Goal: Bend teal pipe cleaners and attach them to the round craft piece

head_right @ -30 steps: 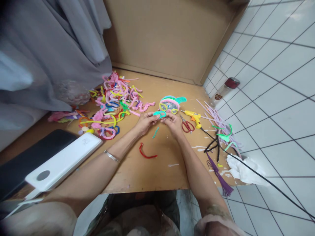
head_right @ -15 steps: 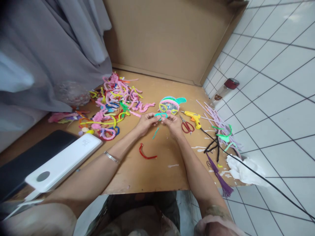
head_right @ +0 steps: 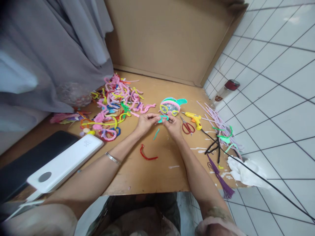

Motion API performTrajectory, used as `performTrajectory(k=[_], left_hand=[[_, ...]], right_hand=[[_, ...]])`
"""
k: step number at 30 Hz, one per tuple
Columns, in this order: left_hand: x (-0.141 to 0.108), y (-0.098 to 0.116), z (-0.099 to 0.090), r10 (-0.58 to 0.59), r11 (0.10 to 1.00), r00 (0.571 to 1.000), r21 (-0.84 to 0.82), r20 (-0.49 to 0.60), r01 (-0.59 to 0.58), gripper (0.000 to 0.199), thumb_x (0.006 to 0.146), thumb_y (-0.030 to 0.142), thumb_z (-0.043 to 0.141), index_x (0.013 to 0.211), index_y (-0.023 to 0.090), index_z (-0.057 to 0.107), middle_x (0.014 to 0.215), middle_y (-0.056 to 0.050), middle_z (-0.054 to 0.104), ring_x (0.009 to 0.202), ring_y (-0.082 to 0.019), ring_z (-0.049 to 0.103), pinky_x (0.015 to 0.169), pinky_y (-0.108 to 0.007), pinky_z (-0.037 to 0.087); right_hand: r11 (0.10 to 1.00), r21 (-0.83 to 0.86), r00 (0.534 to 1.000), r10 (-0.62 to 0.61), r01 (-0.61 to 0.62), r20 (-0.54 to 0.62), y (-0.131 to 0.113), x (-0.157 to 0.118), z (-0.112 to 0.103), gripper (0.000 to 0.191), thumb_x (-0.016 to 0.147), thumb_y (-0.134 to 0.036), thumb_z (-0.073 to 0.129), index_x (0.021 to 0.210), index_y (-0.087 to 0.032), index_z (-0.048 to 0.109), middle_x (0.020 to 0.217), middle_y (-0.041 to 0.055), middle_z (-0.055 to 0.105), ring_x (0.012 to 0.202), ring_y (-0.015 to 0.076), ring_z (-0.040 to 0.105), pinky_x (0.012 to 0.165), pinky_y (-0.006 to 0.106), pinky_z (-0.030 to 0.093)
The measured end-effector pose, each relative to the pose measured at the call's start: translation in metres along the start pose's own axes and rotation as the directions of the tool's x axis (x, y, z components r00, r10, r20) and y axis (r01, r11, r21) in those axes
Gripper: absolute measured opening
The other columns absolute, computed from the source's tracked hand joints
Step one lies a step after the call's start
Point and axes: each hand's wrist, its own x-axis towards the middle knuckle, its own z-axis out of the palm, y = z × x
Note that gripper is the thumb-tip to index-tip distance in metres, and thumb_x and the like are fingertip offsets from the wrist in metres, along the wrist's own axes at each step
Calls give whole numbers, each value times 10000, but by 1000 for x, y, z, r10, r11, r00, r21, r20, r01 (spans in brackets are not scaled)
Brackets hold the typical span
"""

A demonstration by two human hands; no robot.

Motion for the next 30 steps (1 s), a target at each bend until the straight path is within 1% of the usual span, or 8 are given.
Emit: performTrajectory(k=[5, 9, 15, 18, 21, 25, 27, 30], left_hand=[[-1, 1, 1, 4, 1000, 1000, 6, 9, -4, 288, 573, 375, 884, 690, 138, 767, 560, -1, 621, 535, -91, 474, 561, -239, 410], [-1, 0, 0, 15, 1000, 1000, 8, 23, -15, 301, 570, 402, 874, 669, 143, 756, 550, 4, 616, 525, -89, 461, 548, -234, 401], [-3, -3, -2, 66, 990, 997, 120, 39, -70, 193, 706, 341, 756, 670, 151, 741, 568, 1, 615, 576, -119, 515, 588, -238, 408], [-2, -5, -4, 118, 979, 993, 165, 11, -118, 160, 726, 296, 716, 657, 151, 721, 585, 2, 622, 603, -126, 540, 610, -235, 417], [2, -8, -7, 128, 984, 991, 131, -40, -122, 183, 731, 277, 703, 605, 149, 669, 539, 21, 576, 538, -102, 489, 571, -223, 393], [10, -14, -11, 79, 997, 989, 25, -123, -76, 250, 730, 305, 721, 566, 156, 606, 477, 39, 517, 473, -83, 431, 531, -218, 368], [12, -17, -11, 72, 997, 990, -6, -118, -74, 275, 726, 323, 731, 558, 156, 592, 484, 33, 526, 476, -81, 431, 531, -216, 361], [11, -18, -11, 61, 998, 997, -20, -43, -61, 286, 719, 351, 749, 576, 150, 605, 500, 26, 531, 484, -79, 421, 525, -216, 339]], right_hand=[[1000, 3, 1000, -15, 15, 0, 1, 0, 0, 289, 585, -423, 839, 698, -202, 691, 661, -15, 683, 619, 135, 587, 659, 287, 492], [1000, -7, 1000, -10, 10, -24, 2, 1, 0, 244, 585, -383, 815, 701, -198, 705, 661, -14, 694, 616, 134, 583, 634, 274, 483], [1000, -11, 999, -4, 3, -34, 4, 1, 1, 208, 599, -347, 798, 696, -190, 702, 668, -6, 693, 610, 132, 581, 633, 275, 477], [1000, 8, 1000, -2, 3, -28, 4, -1, 4, 247, 593, -374, 819, 713, -192, 704, 676, -1, 695, 623, 140, 592, 653, 288, 496], [997, 72, 999, -5, 8, -39, 6, -3, 8, 295, 614, -414, 821, 787, -196, 722, 718, 5, 710, 654, 145, 616, 697, 304, 523], [996, 91, 997, -10, 17, -76, 13, -7, 12, 327, 655, -470, 797, 833, -205, 727, 739, 17, 713, 655, 145, 615, 685, 299, 528], [998, 58, 997, -13, 17, -71, 17, -9, 14, 330, 676, -495, 776, 829, -209, 719, 722, 18, 698, 642, 148, 604, 661, 298, 520], [1000, -6, 999, -29, 29, -41, 19, -13, 15, 311, 717, -509, 735, 784, -209, 698, 709, 17, 677, 634, 153, 593, 641, 299, 504]])
